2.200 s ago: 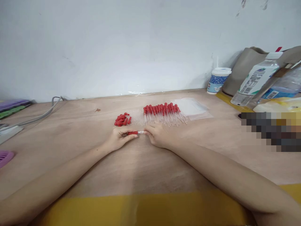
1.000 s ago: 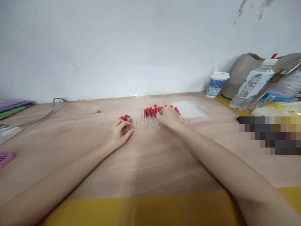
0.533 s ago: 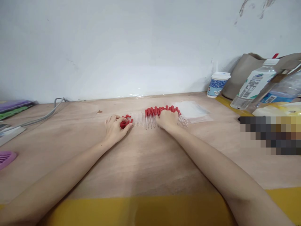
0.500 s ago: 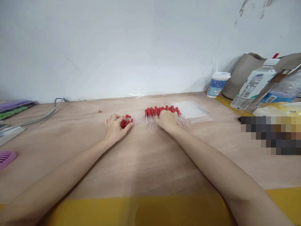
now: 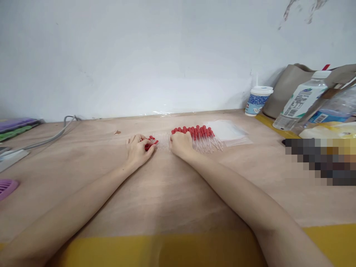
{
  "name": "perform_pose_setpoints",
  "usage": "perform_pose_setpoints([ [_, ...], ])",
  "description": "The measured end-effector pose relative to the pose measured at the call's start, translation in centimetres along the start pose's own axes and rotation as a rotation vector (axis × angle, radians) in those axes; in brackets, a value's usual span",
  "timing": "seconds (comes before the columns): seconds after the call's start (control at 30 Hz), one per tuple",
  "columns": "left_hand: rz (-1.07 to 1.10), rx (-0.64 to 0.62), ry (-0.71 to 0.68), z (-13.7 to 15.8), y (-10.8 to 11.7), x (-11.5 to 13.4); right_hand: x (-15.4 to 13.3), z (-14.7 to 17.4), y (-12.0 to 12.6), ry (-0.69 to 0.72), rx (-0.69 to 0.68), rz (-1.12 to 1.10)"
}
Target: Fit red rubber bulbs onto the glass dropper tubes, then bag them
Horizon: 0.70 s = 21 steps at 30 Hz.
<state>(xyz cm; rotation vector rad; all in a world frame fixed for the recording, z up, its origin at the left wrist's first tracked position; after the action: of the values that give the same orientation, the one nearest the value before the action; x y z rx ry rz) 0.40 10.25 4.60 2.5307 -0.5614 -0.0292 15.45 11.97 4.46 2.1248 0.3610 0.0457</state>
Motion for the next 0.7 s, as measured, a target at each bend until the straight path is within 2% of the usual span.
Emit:
perform_pose_setpoints([
  [0.17,0.093,0.135,0.06,0.1,2.0,0.4,-1.2,-0.6,-1.1,-0.032,-0.055,0.108],
  [0.43,0.243,0.002,0.003,2.0,3.2,2.0,-1.5,-0.1,-1.1,-0.011,-0.097,0.14],
  [0.7,0.286,-0.014,-0.078,2.6,3.6,2.4,-2.3,2.3,-0.2,0.099,-0.073,0.122],
])
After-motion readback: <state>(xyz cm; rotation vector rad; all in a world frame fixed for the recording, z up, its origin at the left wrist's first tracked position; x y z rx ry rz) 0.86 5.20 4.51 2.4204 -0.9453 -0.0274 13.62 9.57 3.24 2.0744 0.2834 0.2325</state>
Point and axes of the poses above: each hand's wrist, its own z-axis away from the middle knuckle, its own y-axis out of the back of the hand, x = y × z, the point moved 7 cm from there along -z, towards the middle knuckle, and after that the axes turned 14 degrees about x, right-handed, at the moved point
